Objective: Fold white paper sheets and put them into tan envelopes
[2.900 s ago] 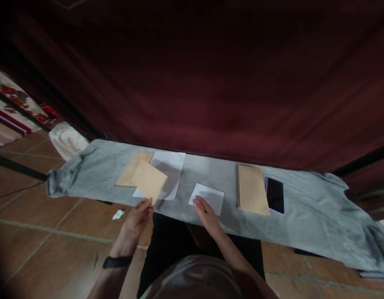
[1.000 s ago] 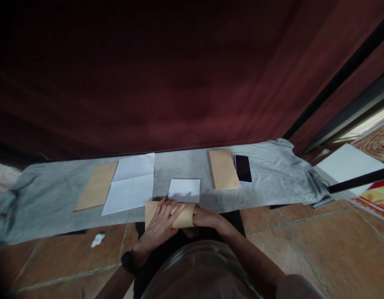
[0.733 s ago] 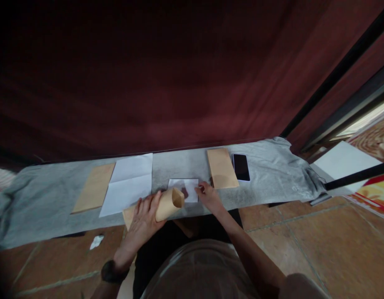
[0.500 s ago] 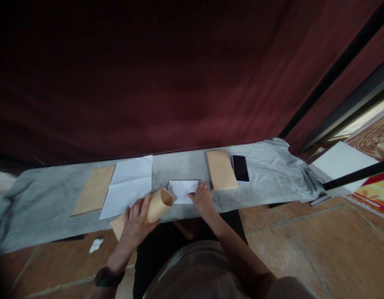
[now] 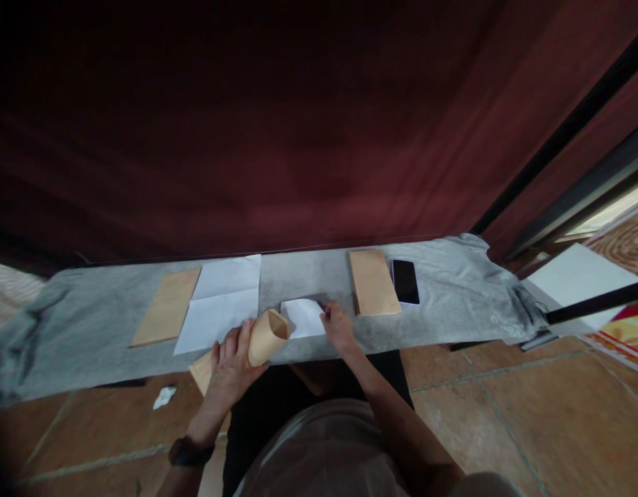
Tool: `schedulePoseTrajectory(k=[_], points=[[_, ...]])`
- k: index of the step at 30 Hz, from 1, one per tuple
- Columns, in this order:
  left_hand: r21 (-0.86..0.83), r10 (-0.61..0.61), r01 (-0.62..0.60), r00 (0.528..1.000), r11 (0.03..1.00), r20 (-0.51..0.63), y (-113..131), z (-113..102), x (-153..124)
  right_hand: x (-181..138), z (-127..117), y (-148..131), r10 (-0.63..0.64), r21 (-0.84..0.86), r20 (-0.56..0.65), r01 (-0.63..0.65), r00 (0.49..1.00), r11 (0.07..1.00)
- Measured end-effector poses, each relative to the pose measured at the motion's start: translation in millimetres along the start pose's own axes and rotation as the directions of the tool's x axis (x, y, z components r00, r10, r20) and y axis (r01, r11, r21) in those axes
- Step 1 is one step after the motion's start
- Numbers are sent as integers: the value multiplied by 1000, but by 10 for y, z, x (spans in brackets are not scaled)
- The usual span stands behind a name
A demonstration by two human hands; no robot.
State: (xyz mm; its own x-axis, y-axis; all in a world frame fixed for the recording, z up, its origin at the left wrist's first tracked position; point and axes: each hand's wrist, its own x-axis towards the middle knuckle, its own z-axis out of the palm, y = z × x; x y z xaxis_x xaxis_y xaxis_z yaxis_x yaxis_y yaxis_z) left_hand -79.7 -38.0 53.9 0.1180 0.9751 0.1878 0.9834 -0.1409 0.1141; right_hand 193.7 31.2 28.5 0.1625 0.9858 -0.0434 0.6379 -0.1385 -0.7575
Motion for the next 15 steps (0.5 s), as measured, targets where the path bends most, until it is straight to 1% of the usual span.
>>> schedulePoseTrajectory(k=[3, 5, 6, 9, 11, 15], points=[[-9, 3, -3, 1000, 1000, 6, -4, -4, 9, 23, -148, 69, -40, 243, -113, 67, 993, 968], [-16, 12, -12, 1000, 1000, 4, -6, 5, 20, 40, -259, 101, -59, 399, -193, 133, 979, 907], [-19, 16, -16, 1000, 1000, 1, -5, 13, 28, 43, -303, 113, -67, 447, -207, 156, 976, 881], [-24, 18, -19, 1000, 1000, -10, 6, 35, 53, 28, -353, 142, -101, 509, -164, 172, 981, 843], [-27, 25, -25, 1000, 999, -18, 19, 45, 70, 6, -337, 166, -131, 516, -134, 182, 982, 837], [-37, 62, -63, 998, 997, -15, 36, 55, 92, -1, -345, 209, -213, 503, -120, 245, 970, 829]])
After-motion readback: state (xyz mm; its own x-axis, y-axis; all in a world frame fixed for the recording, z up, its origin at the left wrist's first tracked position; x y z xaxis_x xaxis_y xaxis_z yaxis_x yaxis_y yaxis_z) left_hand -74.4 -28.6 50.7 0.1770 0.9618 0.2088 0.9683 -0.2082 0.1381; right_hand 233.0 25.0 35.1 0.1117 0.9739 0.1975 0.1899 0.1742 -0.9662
